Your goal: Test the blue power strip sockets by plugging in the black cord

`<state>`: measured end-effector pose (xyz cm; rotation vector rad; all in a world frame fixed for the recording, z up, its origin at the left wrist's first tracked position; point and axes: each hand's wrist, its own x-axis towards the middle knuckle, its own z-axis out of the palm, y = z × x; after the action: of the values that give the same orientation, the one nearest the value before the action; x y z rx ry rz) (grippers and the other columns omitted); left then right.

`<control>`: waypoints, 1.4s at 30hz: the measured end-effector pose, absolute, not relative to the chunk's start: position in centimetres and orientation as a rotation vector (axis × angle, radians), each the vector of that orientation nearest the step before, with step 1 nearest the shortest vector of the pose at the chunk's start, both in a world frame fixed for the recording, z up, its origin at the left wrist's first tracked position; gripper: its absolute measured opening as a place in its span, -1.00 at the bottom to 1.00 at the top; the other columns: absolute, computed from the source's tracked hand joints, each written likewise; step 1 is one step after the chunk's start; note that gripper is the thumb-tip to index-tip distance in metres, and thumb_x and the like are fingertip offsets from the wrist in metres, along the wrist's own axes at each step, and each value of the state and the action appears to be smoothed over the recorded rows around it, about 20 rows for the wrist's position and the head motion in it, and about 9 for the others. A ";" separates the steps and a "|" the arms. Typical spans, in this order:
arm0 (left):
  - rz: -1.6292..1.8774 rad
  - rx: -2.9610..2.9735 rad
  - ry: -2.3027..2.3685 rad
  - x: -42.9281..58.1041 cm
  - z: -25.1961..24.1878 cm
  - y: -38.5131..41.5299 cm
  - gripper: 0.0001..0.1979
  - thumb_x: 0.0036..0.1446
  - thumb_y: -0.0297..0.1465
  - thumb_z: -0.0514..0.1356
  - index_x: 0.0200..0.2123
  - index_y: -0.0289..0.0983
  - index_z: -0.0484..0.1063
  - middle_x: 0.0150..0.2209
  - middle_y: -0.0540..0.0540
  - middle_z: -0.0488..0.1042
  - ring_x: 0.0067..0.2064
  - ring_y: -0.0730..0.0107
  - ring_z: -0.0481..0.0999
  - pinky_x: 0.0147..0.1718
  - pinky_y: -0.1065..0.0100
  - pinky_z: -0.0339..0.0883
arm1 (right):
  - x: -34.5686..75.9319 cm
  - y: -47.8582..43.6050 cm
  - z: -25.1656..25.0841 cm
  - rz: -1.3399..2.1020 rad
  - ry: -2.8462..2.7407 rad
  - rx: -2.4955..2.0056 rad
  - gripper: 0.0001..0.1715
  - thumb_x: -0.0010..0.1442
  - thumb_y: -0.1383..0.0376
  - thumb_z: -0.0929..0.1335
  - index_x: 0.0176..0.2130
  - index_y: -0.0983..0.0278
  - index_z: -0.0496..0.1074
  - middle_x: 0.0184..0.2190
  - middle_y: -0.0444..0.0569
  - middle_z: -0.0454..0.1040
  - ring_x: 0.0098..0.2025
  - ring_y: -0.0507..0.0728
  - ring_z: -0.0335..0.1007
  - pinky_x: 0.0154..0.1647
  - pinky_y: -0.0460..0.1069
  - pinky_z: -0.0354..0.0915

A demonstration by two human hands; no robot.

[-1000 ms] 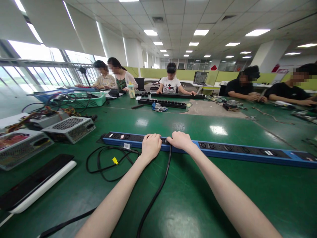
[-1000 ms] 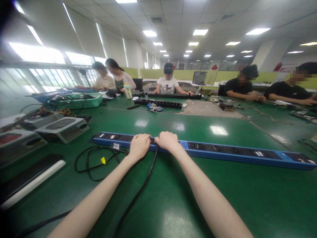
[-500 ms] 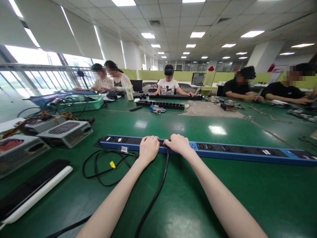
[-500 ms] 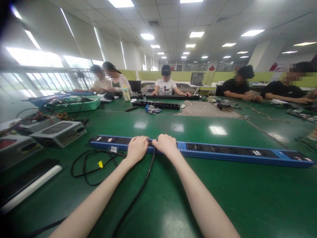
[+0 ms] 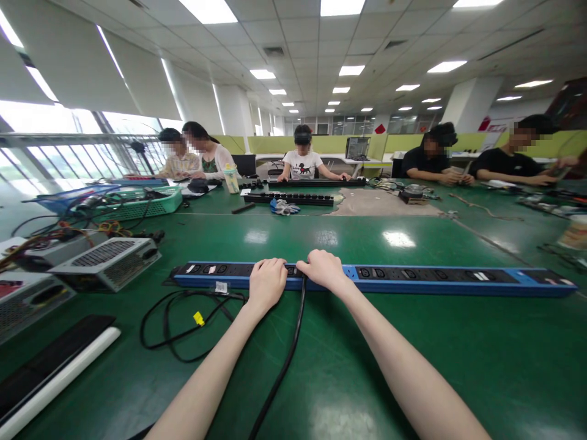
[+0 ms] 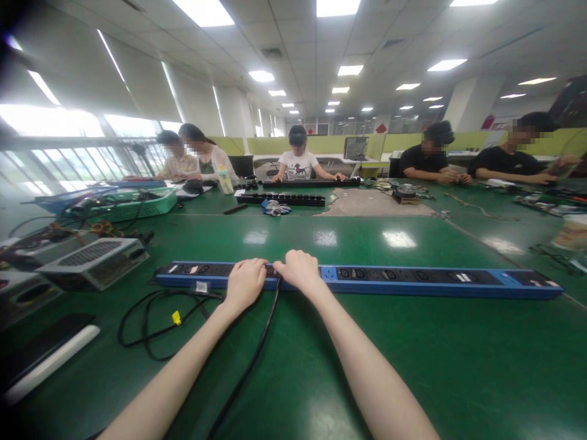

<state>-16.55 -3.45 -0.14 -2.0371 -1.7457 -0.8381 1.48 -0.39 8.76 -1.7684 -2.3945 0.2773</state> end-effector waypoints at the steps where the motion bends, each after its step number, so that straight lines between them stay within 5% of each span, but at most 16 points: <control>1: -0.840 -2.039 -1.745 -16.5 -0.1 -3.4 -0.70 0.41 -0.39 -0.03 -0.09 -0.13 0.52 -0.12 -0.12 0.63 -0.01 0.22 0.56 0.16 0.14 0.26 | 1.8 0.0 9.2 0.312 -2.335 -1.753 -0.43 0.35 -0.03 0.22 -0.16 0.28 0.63 -0.13 0.19 0.64 -0.08 0.27 0.56 -0.11 0.03 0.32; 7: -0.834 -2.050 -1.744 -16.6 -0.1 -3.4 -0.68 0.41 -0.39 -0.03 -0.05 -0.12 0.52 -0.09 -0.11 0.64 0.01 0.22 0.57 0.16 0.15 0.26 | 7.7 1.4 13.9 0.389 -2.075 -1.459 -0.38 0.35 -0.07 0.16 -0.30 0.28 0.57 -0.35 -0.01 0.57 -0.28 0.12 0.43 -0.29 -0.07 0.19; 14: -0.823 -2.044 -1.736 -16.5 -0.3 -3.3 -0.68 0.43 -0.38 -0.05 -0.05 -0.14 0.52 -0.09 -0.11 0.64 0.01 0.21 0.56 0.15 0.15 0.25 | 17.4 0.6 14.6 0.390 -2.087 -1.502 -0.38 0.33 -0.09 0.20 -0.40 0.28 0.54 -0.44 -0.02 0.53 -0.38 0.10 0.35 -0.38 -0.05 0.14; 29: -0.762 -2.057 -1.741 -16.2 -0.5 -2.9 -0.65 0.42 -0.36 -0.07 -0.03 -0.13 0.53 -0.05 -0.10 0.64 0.03 0.18 0.56 0.13 0.14 0.27 | 15.6 1.3 8.5 0.292 -2.356 -1.851 -0.45 0.36 -0.06 0.23 -0.32 0.21 0.60 -0.28 0.07 0.63 -0.17 0.24 0.55 -0.16 0.02 0.30; 42: -0.788 -2.049 -1.755 -16.2 -0.6 -2.9 -0.64 0.41 -0.36 -0.06 -0.03 -0.12 0.54 -0.05 -0.10 0.64 0.03 0.19 0.57 0.15 0.13 0.27 | 13.8 -0.3 7.9 0.016 -2.392 -1.900 -0.43 0.39 0.00 0.21 -0.13 0.32 0.63 -0.13 0.25 0.63 -0.06 0.33 0.59 -0.08 0.09 0.36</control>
<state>-16.16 -2.93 -0.62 -2.0489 -1.7546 -0.7878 13.81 -0.31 7.90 -1.9005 -2.3919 0.0159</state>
